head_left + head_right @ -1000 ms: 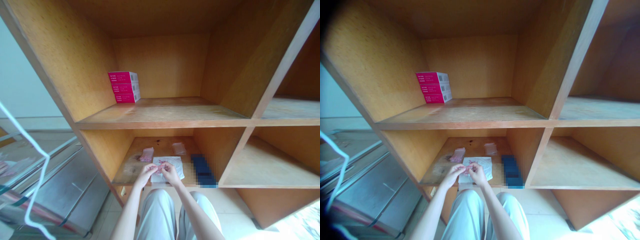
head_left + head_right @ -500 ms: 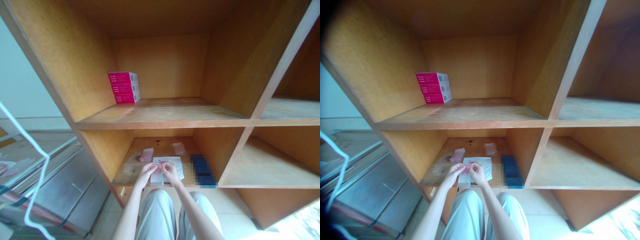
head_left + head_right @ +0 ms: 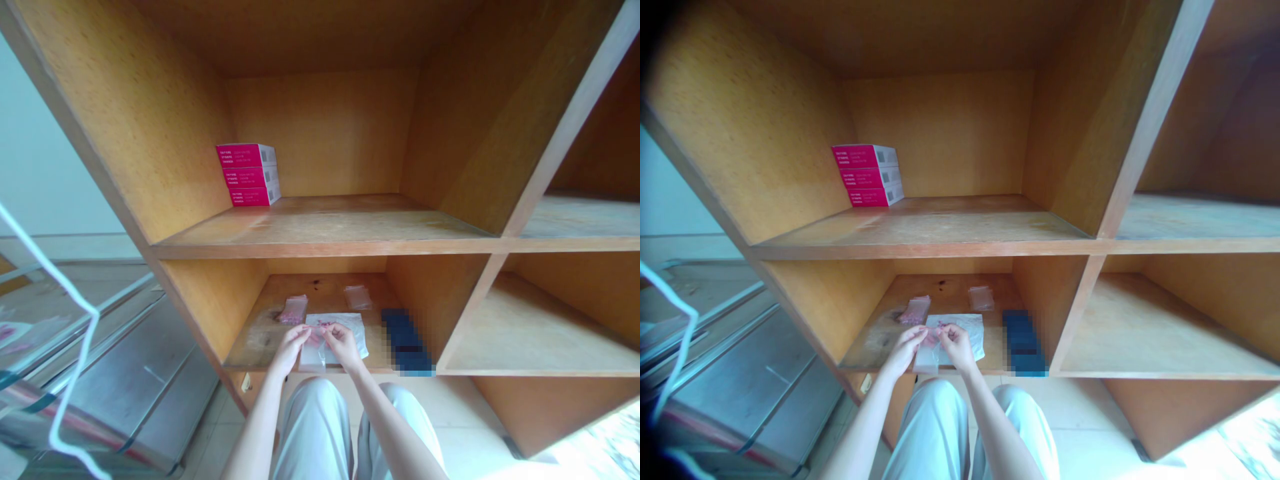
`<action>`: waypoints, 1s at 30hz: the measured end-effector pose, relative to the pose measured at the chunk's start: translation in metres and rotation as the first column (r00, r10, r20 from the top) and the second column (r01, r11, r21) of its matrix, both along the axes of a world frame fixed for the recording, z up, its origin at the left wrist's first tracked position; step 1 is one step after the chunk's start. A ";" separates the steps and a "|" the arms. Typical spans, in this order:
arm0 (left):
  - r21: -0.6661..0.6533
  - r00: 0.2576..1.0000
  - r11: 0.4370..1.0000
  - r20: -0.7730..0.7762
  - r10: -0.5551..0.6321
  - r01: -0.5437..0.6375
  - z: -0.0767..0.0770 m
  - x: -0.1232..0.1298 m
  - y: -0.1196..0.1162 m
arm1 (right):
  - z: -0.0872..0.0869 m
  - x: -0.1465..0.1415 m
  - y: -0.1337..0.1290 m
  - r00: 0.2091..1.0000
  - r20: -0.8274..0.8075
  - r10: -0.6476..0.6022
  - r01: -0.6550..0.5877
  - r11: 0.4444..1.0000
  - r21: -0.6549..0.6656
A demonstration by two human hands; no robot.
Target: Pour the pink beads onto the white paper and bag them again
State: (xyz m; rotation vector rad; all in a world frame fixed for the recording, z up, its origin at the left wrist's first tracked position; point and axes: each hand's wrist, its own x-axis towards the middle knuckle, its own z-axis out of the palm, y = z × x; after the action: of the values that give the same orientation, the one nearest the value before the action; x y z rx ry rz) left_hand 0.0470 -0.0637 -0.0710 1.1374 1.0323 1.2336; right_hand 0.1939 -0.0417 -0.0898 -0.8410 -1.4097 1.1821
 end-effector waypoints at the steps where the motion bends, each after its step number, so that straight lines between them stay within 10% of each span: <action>1: 0.011 1.000 1.000 -0.023 0.012 -0.012 -0.001 0.000 0.000 | 0.000 0.000 0.000 1.000 0.000 0.000 0.000 1.000 0.000; 30: -0.058 0.992 0.997 0.123 -0.038 0.046 -0.002 -0.001 0.003 | 0.010 0.001 -0.004 0.999 0.010 -0.045 0.046 0.998 -0.042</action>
State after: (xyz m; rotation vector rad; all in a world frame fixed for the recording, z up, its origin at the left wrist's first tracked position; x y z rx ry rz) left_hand 0.0463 -0.0608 -0.0731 1.0194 0.9431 1.2153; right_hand 0.1948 -0.0452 -0.0801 -0.9047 -1.3704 1.1781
